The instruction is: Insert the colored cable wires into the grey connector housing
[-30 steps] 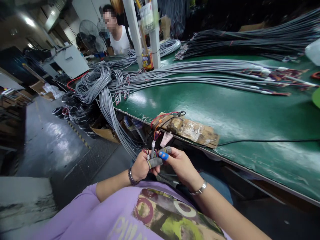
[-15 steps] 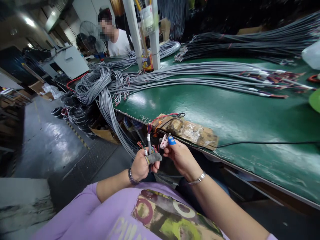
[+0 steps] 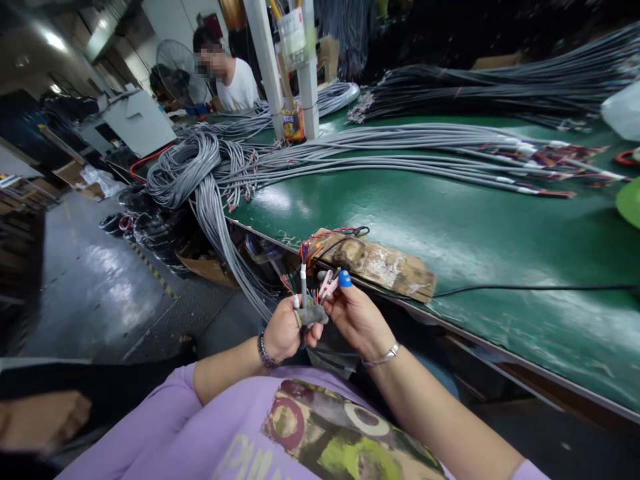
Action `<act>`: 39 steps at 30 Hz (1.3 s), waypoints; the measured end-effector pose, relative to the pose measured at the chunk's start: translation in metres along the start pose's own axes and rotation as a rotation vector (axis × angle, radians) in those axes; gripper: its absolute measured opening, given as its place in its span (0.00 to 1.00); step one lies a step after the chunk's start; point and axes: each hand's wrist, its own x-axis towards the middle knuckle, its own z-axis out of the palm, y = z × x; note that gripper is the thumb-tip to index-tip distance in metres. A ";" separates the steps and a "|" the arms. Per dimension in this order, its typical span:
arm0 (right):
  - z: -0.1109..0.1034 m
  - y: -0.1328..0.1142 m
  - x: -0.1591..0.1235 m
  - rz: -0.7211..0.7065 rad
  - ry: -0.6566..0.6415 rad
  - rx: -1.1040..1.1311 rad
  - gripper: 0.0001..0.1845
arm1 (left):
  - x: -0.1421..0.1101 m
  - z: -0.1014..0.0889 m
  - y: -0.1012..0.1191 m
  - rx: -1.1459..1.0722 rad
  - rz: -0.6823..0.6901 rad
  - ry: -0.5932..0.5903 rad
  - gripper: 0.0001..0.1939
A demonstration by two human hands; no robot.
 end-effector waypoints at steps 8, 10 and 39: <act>0.002 0.001 0.002 0.084 0.042 0.039 0.19 | 0.002 -0.004 -0.005 0.013 -0.042 -0.003 0.22; 0.003 0.000 0.000 0.100 0.040 0.037 0.19 | 0.002 -0.003 -0.004 0.015 -0.042 0.000 0.22; 0.005 -0.002 -0.037 0.000 0.073 -0.516 0.15 | -0.015 -0.010 -0.014 0.064 0.104 0.109 0.24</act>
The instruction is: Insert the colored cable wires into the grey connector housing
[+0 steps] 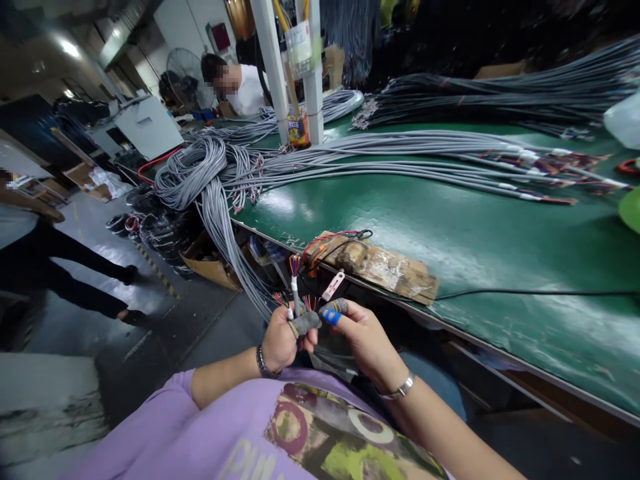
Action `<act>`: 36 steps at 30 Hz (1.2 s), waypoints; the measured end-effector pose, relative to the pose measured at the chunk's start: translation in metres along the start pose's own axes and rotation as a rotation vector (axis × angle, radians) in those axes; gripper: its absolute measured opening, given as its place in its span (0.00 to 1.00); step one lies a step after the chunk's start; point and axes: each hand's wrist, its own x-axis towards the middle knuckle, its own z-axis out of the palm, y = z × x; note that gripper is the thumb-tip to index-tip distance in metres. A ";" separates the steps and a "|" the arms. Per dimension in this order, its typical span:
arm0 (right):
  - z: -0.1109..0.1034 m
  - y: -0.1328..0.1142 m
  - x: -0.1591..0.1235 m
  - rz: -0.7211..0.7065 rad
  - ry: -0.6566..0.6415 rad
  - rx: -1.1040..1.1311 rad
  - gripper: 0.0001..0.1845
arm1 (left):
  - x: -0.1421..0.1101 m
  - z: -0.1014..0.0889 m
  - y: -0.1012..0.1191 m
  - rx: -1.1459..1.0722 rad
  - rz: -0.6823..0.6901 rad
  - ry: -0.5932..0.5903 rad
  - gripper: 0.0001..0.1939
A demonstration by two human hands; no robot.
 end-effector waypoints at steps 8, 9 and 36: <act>-0.013 0.008 0.012 0.134 -0.055 0.339 0.13 | 0.003 0.000 0.002 -0.053 0.073 0.076 0.22; -0.015 0.007 0.015 0.169 -0.068 0.392 0.15 | 0.003 0.001 0.003 -0.053 0.084 0.090 0.22; -0.002 0.002 0.045 0.071 0.036 0.507 0.16 | 0.013 0.013 0.000 0.002 0.024 0.107 0.21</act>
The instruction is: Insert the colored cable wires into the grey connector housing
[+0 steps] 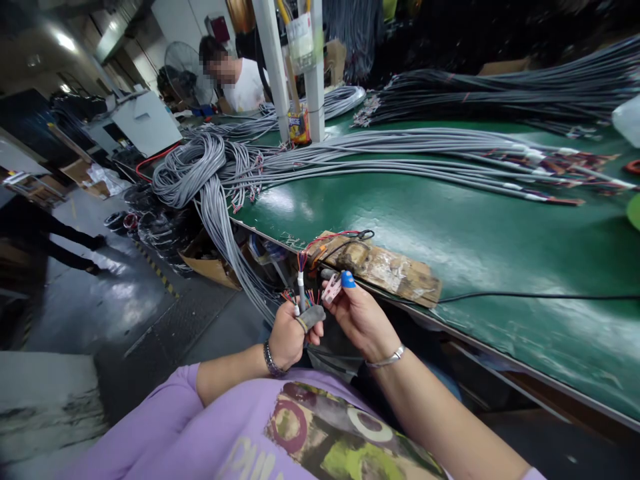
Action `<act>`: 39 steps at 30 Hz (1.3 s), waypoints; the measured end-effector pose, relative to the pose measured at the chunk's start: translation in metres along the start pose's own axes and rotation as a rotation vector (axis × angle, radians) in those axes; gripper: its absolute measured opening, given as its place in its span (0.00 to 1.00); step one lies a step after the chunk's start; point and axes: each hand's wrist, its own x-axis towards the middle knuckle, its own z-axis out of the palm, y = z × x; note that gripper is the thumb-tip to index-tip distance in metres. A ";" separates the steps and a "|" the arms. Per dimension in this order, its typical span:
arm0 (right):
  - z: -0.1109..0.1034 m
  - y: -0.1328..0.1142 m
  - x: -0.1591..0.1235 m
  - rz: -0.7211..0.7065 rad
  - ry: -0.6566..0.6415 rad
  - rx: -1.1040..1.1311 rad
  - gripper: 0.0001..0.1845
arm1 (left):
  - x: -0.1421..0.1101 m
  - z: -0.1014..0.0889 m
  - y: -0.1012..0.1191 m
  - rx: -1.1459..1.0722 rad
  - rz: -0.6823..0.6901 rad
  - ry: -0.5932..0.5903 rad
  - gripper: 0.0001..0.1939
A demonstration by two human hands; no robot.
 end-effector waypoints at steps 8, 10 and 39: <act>0.001 -0.001 -0.001 0.010 0.038 0.027 0.14 | -0.002 0.000 0.001 -0.025 0.039 0.007 0.21; 0.000 0.000 0.000 0.005 0.026 0.021 0.14 | -0.002 0.001 0.002 -0.015 0.026 -0.004 0.21; 0.002 0.008 -0.042 0.011 -0.195 -0.340 0.16 | -0.012 -0.010 -0.003 0.006 -0.021 -0.105 0.22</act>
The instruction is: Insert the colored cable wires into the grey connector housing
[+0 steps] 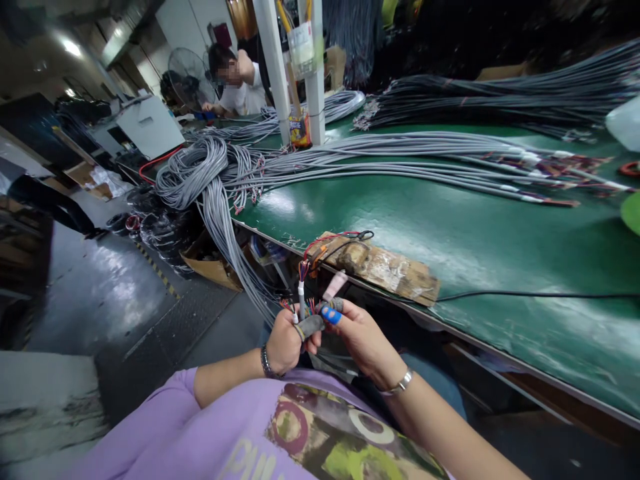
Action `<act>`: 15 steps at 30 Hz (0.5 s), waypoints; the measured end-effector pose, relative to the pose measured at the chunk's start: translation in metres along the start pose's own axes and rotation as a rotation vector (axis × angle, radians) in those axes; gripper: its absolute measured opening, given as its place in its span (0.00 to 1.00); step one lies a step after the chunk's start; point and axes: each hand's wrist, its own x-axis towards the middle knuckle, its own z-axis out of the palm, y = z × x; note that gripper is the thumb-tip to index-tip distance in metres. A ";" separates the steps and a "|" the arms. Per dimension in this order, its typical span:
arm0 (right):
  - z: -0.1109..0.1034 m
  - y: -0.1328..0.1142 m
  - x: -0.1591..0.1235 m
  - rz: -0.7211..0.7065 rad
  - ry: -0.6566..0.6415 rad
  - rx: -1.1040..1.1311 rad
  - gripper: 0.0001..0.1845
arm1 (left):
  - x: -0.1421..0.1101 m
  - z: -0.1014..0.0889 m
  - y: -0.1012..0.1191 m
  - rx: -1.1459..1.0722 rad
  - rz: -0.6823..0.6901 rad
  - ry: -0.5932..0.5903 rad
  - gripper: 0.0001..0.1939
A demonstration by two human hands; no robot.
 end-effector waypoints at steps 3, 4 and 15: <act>-0.001 0.001 0.000 -0.004 0.040 -0.080 0.15 | 0.000 -0.001 0.001 0.042 -0.022 -0.051 0.22; -0.001 -0.001 0.000 -0.004 0.034 -0.105 0.15 | 0.001 -0.002 0.002 0.060 -0.032 -0.076 0.22; 0.014 -0.005 -0.006 -0.078 0.222 -0.114 0.19 | 0.005 -0.005 -0.003 0.050 0.028 -0.029 0.20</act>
